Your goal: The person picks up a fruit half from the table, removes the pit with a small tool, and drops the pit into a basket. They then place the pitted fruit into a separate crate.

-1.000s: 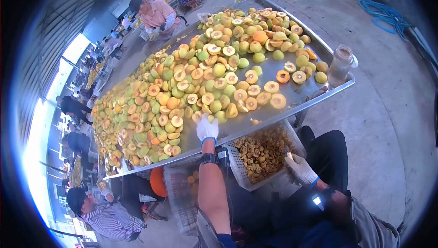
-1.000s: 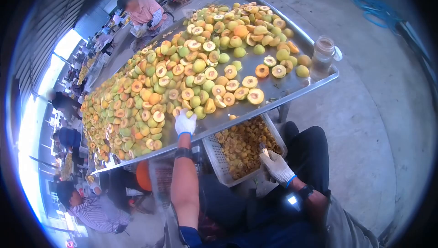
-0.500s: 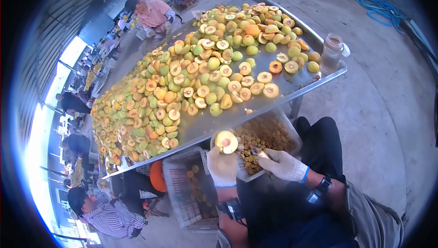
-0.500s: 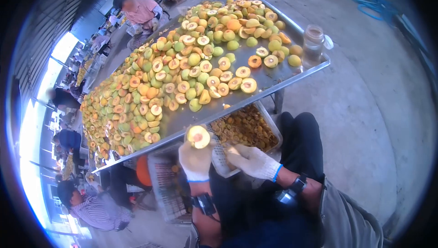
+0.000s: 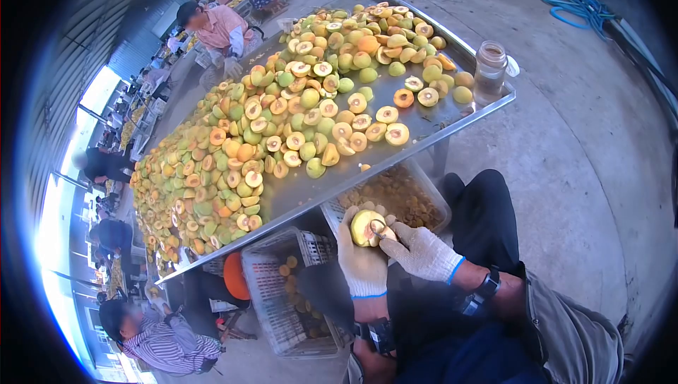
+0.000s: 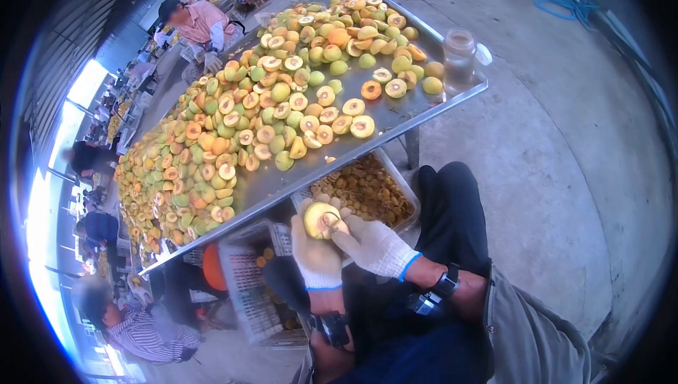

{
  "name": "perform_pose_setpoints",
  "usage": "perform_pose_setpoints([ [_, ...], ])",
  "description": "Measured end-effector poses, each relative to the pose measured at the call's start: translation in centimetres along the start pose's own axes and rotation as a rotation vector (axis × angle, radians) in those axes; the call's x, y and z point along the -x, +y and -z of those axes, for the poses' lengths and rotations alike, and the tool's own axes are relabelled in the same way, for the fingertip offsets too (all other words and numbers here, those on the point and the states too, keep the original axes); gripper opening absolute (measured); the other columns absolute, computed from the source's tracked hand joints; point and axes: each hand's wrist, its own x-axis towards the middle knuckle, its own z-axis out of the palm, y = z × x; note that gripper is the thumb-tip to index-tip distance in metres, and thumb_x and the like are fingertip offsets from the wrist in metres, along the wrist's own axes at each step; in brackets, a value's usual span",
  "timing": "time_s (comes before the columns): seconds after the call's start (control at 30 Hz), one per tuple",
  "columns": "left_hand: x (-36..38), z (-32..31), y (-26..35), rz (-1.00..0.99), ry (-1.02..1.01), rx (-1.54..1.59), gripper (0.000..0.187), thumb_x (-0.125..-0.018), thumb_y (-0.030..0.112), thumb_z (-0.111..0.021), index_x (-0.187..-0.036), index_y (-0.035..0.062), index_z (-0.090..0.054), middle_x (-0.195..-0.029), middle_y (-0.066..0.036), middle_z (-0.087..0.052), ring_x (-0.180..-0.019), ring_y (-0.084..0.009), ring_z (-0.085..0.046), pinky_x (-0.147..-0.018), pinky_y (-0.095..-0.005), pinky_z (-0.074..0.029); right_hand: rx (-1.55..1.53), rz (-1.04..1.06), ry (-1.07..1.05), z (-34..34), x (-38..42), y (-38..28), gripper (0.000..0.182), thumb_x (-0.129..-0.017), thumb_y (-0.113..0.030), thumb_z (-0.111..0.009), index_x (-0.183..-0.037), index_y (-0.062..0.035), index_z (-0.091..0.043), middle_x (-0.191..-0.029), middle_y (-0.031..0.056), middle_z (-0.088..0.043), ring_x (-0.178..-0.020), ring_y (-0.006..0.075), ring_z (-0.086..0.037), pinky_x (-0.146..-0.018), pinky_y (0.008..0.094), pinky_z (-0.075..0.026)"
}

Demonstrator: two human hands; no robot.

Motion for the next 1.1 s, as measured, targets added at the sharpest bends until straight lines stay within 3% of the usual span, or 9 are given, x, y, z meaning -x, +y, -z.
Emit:
perform_pose_setpoints([
  [0.2, -0.1, -2.7, -1.1, 0.006, 0.210, -0.094, 0.034, -0.105, 0.031, -0.050, -0.124, 0.0045, -0.059, -0.117, -0.014, -0.064, -0.107, -0.0308, -0.065, -0.092, -0.0465, -0.057, 0.095, -0.045, 0.018, -0.3, 0.1, 0.4, 0.046, -0.105, -0.039, -0.053, -0.117, 0.0045, -0.060, -0.088, 0.0342, -0.067, -0.085, 0.0527, -0.067, -0.075, 0.0556, -0.052],
  [0.5, -0.4, 0.8, -2.8, -0.072, 0.134, -0.187, 0.035, -0.106, 0.032, -0.049, -0.127, 0.0050, -0.058, -0.115, -0.014, -0.064, -0.106, -0.0293, -0.064, -0.091, -0.0446, -0.056, 0.010, -0.126, -0.034, -0.5, -0.3, 2.2, 0.047, -0.106, -0.040, -0.051, -0.122, 0.0033, -0.061, -0.091, 0.0331, -0.069, -0.085, 0.0493, -0.070, -0.077, 0.0526, -0.053],
  [0.57, -1.1, 2.3, -3.0, -0.197, 0.153, -0.390, 0.037, -0.106, 0.033, -0.050, -0.128, 0.0044, -0.059, -0.114, -0.014, -0.065, -0.102, -0.0292, -0.065, -0.087, -0.0445, -0.058, -0.247, 0.031, -0.100, -0.7, -1.5, 5.2, 0.047, -0.106, -0.042, -0.051, -0.118, 0.0019, -0.063, -0.090, 0.0264, -0.071, -0.078, 0.0405, -0.071, -0.077, 0.0502, -0.053],
  [0.6, -1.4, 2.8, -2.6, -0.331, 0.162, -0.598, 0.039, -0.106, 0.035, -0.050, -0.128, 0.0039, -0.059, -0.113, -0.014, -0.066, -0.098, -0.0292, -0.067, -0.083, -0.0444, -0.059, -0.170, -0.169, -0.148, 1.1, -1.6, 3.4, 0.045, -0.106, -0.043, -0.051, -0.110, -0.0008, -0.065, -0.082, 0.0120, -0.070, -0.069, 0.0241, -0.067, -0.067, 0.0412, -0.053],
  [0.63, -1.5, 2.2, -0.9, -0.147, 0.271, -0.266, 0.033, -0.107, 0.033, -0.051, -0.124, 0.0062, -0.061, -0.111, -0.013, -0.067, -0.097, -0.0257, -0.066, -0.084, -0.0429, -0.058, -0.356, -0.277, -0.152, 2.1, -1.6, 2.5, 0.042, -0.107, -0.044, -0.050, -0.103, -0.0051, -0.064, -0.073, 0.0009, -0.062, -0.060, 0.0118, -0.059, -0.056, 0.0297, -0.047],
  [0.7, -1.7, 4.7, 0.7, -0.123, 0.239, -0.331, 0.033, -0.107, 0.036, -0.051, -0.120, 0.0080, -0.061, -0.111, -0.012, -0.067, -0.100, -0.0254, -0.066, -0.087, -0.0444, -0.055, -0.428, -0.297, -0.108, 3.7, -1.6, 0.8, 0.040, -0.107, -0.046, -0.050, -0.099, -0.0088, -0.061, -0.068, -0.0036, -0.053, -0.052, 0.0046, -0.050, -0.047, 0.0218, -0.037],
  [1.0, 0.8, 6.2, 2.6, -0.014, -0.068, 0.025, 0.055, -0.095, 0.034, -0.065, -0.139, 0.0030, -0.053, -0.130, -0.015, -0.061, -0.124, -0.0321, -0.058, -0.108, -0.0540, -0.046, -0.398, -0.352, -0.104, 3.2, -1.5, 2.7, 0.042, -0.106, -0.049, -0.052, -0.097, -0.0094, -0.062, -0.067, -0.0042, -0.054, -0.050, 0.0042, -0.049, -0.045, 0.0226, -0.038],
  [1.07, 1.0, 6.2, 2.0, 0.031, -0.004, -0.035, 0.054, -0.102, 0.041, -0.062, -0.140, 0.0041, -0.052, -0.132, -0.016, -0.061, -0.124, -0.0339, -0.058, -0.108, -0.0529, -0.046, -0.243, -0.285, -0.165, 2.4, -1.3, 3.1, 0.041, -0.103, -0.046, -0.057, -0.101, -0.0056, -0.065, -0.069, 0.0066, -0.064, -0.057, 0.0176, -0.062, -0.054, 0.0319, -0.048],
  [1.1, 1.0, 6.6, 1.7, 0.031, -0.003, -0.035, 0.054, -0.102, 0.041, -0.062, -0.140, 0.0041, -0.052, -0.132, -0.016, -0.061, -0.124, -0.0339, -0.058, -0.108, -0.0529, -0.046, -0.243, -0.286, -0.166, 2.2, -1.3, 3.2, 0.041, -0.103, -0.046, -0.057, -0.101, -0.0056, -0.065, -0.069, 0.0066, -0.064, -0.057, 0.0176, -0.062, -0.054, 0.0319, -0.048],
])
